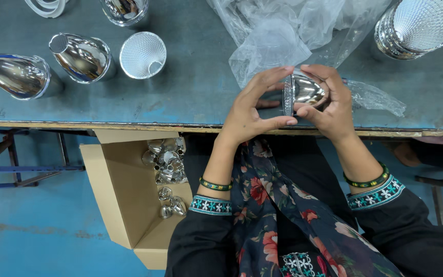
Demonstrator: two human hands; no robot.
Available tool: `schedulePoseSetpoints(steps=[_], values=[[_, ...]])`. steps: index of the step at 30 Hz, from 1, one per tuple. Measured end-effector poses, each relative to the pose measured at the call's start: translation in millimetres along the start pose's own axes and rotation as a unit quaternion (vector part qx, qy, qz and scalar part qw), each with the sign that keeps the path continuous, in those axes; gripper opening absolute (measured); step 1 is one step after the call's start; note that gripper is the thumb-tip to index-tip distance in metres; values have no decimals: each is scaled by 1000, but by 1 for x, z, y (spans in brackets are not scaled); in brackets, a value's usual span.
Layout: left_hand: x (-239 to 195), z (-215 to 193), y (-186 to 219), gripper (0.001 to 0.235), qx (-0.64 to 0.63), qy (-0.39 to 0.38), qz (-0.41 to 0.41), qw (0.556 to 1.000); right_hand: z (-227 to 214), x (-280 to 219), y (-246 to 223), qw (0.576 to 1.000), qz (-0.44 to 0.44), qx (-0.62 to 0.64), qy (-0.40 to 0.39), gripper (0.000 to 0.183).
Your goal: The person repeatedly picks up a clear plastic ring and a silver textured metal cone, fits the ring onto the cone, and places the assembled unit on the table. The person continues this process with multiple units, stacking the finished assemblies.
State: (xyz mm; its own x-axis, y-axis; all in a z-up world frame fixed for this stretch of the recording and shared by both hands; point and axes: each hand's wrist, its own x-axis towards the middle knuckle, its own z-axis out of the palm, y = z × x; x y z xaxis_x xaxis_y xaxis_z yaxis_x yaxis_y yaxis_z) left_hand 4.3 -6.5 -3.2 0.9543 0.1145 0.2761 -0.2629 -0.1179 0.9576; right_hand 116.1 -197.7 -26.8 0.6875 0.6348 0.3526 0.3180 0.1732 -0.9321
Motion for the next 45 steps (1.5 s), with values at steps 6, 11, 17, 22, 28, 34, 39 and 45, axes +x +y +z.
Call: schedulePoseSetpoints(steps=[6,11,17,22,28,34,39,45], values=[[-1,-2,-1,86,11,2,30,999,1,3,-4,1000,-23,0,-18,86],[-3,3,-6,83,166,60,114,978,3,6,-9,990,-107,-84,-44,73],[-8,27,-6,83,325,129,148,925,9,6,-12,987,-100,-118,-51,41],[-10,28,-1,98,121,123,50,984,6,3,-13,999,-31,18,-25,31],[-4,35,-4,74,57,126,29,990,8,1,-9,996,-47,68,-25,33],[-4,36,-6,66,-36,115,-45,992,2,-2,-4,994,-89,36,48,36],[-10,31,-5,56,51,97,-6,994,0,-1,-3,987,-95,-130,29,30],[-10,31,-8,50,102,96,58,988,0,0,-3,989,-131,-66,0,19]])
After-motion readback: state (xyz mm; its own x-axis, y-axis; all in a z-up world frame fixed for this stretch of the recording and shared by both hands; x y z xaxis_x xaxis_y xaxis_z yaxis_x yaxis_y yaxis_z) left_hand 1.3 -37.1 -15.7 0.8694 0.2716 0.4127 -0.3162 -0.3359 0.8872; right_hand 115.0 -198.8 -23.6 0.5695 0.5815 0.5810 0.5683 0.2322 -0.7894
